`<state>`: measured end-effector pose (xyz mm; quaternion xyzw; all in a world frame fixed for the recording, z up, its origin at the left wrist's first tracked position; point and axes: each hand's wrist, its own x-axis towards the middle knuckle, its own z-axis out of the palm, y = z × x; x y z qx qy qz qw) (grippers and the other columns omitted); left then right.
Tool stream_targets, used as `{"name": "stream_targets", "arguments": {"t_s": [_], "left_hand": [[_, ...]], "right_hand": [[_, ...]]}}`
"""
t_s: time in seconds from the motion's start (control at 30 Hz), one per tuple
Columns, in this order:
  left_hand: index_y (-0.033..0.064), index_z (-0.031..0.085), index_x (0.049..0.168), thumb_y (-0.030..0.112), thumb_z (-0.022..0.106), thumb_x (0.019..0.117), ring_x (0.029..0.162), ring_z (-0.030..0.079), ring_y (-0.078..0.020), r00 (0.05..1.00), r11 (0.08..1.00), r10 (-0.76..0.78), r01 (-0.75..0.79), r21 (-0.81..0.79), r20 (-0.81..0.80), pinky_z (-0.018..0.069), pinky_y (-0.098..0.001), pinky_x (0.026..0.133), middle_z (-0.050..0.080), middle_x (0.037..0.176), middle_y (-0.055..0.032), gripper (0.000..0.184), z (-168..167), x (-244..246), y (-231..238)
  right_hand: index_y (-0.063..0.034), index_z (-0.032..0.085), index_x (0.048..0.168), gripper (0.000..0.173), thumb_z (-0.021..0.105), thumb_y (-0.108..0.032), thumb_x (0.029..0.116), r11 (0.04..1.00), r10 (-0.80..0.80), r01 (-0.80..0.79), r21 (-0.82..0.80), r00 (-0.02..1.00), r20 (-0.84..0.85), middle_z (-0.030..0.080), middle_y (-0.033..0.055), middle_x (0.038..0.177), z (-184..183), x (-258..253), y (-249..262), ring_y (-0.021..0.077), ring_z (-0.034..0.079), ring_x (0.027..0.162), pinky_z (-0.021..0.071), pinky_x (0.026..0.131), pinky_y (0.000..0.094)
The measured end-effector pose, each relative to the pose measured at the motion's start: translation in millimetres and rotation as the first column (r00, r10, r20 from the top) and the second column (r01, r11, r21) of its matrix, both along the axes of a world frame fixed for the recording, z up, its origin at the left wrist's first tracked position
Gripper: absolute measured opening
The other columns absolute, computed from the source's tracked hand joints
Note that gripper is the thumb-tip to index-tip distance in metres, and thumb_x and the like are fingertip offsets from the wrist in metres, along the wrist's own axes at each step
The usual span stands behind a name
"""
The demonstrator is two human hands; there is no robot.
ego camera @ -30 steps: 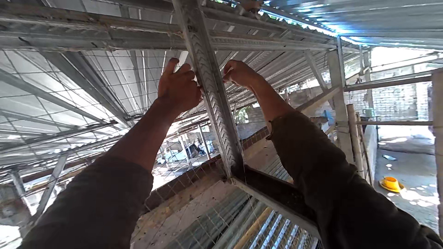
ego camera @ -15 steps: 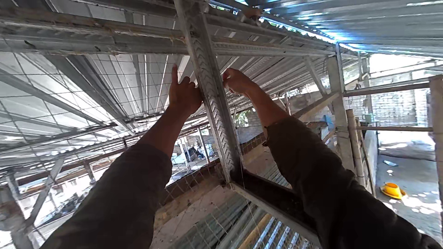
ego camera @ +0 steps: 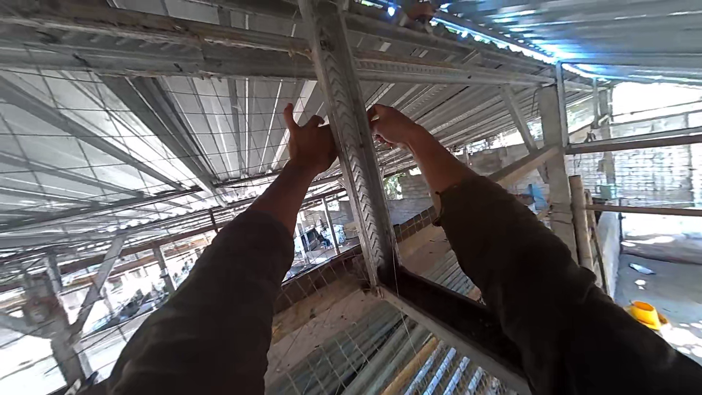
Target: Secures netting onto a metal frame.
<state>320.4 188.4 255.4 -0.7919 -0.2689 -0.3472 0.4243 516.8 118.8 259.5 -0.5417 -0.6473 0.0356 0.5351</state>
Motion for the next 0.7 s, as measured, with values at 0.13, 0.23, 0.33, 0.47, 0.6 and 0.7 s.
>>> {"name": "stream_targets", "arguments": {"t_s": [0.13, 0.23, 0.33, 0.47, 0.6, 0.7], "left_hand": [[0.0096, 0.073, 0.116, 0.029, 0.060, 0.0989, 0.132, 0.056, -0.0316, 1.000, 0.999, -0.004, 0.003, -0.037, -0.001, 0.0003, -0.0719, 0.118, 0.073, 0.119, -0.0074, 0.029, 1.8, 0.5, 3.9], [0.0094, 0.073, 0.111, 0.030, 0.060, 0.0997, 0.130, 0.058, -0.0314, 1.000, 0.999, -0.016, 0.017, -0.048, 0.002, -0.0003, -0.0709, 0.118, 0.073, 0.117, -0.0081, 0.027, 2.2, -0.2, 4.0], [0.0071, 0.073, 0.109, 0.029, 0.060, 0.0990, 0.125, 0.061, -0.0320, 1.000, 0.999, 0.002, -0.001, -0.040, 0.031, 0.0018, -0.0699, 0.119, 0.073, 0.114, -0.0103, 0.027, 1.3, 3.6, 4.2], [0.0055, 0.073, 0.107, 0.025, 0.060, 0.0978, 0.118, 0.064, -0.0316, 0.993, 0.995, 0.092, -0.089, -0.043, 0.078, 0.0053, -0.0684, 0.120, 0.073, 0.112, -0.0111, 0.026, 1.4, 10.2, 3.2], [0.0050, 0.072, 0.106, 0.023, 0.058, 0.0986, 0.118, 0.063, -0.0312, 0.992, 0.995, 0.095, -0.092, -0.036, 0.080, 0.0059, -0.0673, 0.120, 0.072, 0.110, -0.0115, 0.024, 1.0, 10.8, 3.1], [0.0054, 0.072, 0.105, 0.026, 0.059, 0.0977, 0.116, 0.064, -0.0313, 0.992, 0.996, 0.085, -0.084, -0.014, 0.092, 0.0072, -0.0676, 0.119, 0.073, 0.108, -0.0112, 0.025, -0.1, 10.2, 4.1]], "right_hand": [[-0.0127, 0.049, 0.137, 0.033, 0.051, -0.009, 0.1047, 1.000, 0.013, -0.013, -0.010, 1.000, -0.022, 0.059, 0.0060, 0.089, -0.5, 1.3, 2.2, 0.0084, 0.048, 0.055, 0.0422, 0.050, 0.0235], [-0.0134, 0.050, 0.137, 0.033, 0.052, -0.009, 0.1042, 1.000, 0.015, -0.015, -0.018, 1.000, -0.025, 0.057, 0.0057, 0.085, 0.0, 2.3, 3.4, 0.0088, 0.047, 0.055, 0.0419, 0.050, 0.0239], [-0.0131, 0.051, 0.136, 0.032, 0.053, -0.009, 0.1039, 0.999, 0.035, -0.035, -0.008, 0.998, -0.042, 0.055, 0.0046, 0.079, -1.4, 3.9, 5.5, 0.0079, 0.045, 0.051, 0.0403, 0.047, 0.0227], [-0.0136, 0.050, 0.137, 0.032, 0.053, -0.011, 0.1046, 0.998, 0.059, -0.059, -0.011, 0.996, -0.064, 0.052, 0.0033, 0.075, -2.1, 3.4, 4.5, 0.0078, 0.044, 0.051, 0.0401, 0.048, 0.0226], [-0.0138, 0.050, 0.136, 0.031, 0.054, -0.011, 0.1048, 0.998, 0.055, -0.056, -0.019, 0.996, -0.064, 0.052, 0.0030, 0.074, -1.8, 3.9, 4.1, 0.0077, 0.044, 0.050, 0.0391, 0.047, 0.0225], [-0.0133, 0.050, 0.137, 0.032, 0.054, -0.011, 0.1046, 0.998, 0.060, -0.062, -0.025, 0.995, -0.075, 0.052, 0.0030, 0.075, -2.4, 3.5, 4.0, 0.0078, 0.045, 0.051, 0.0404, 0.048, 0.0224]]}}
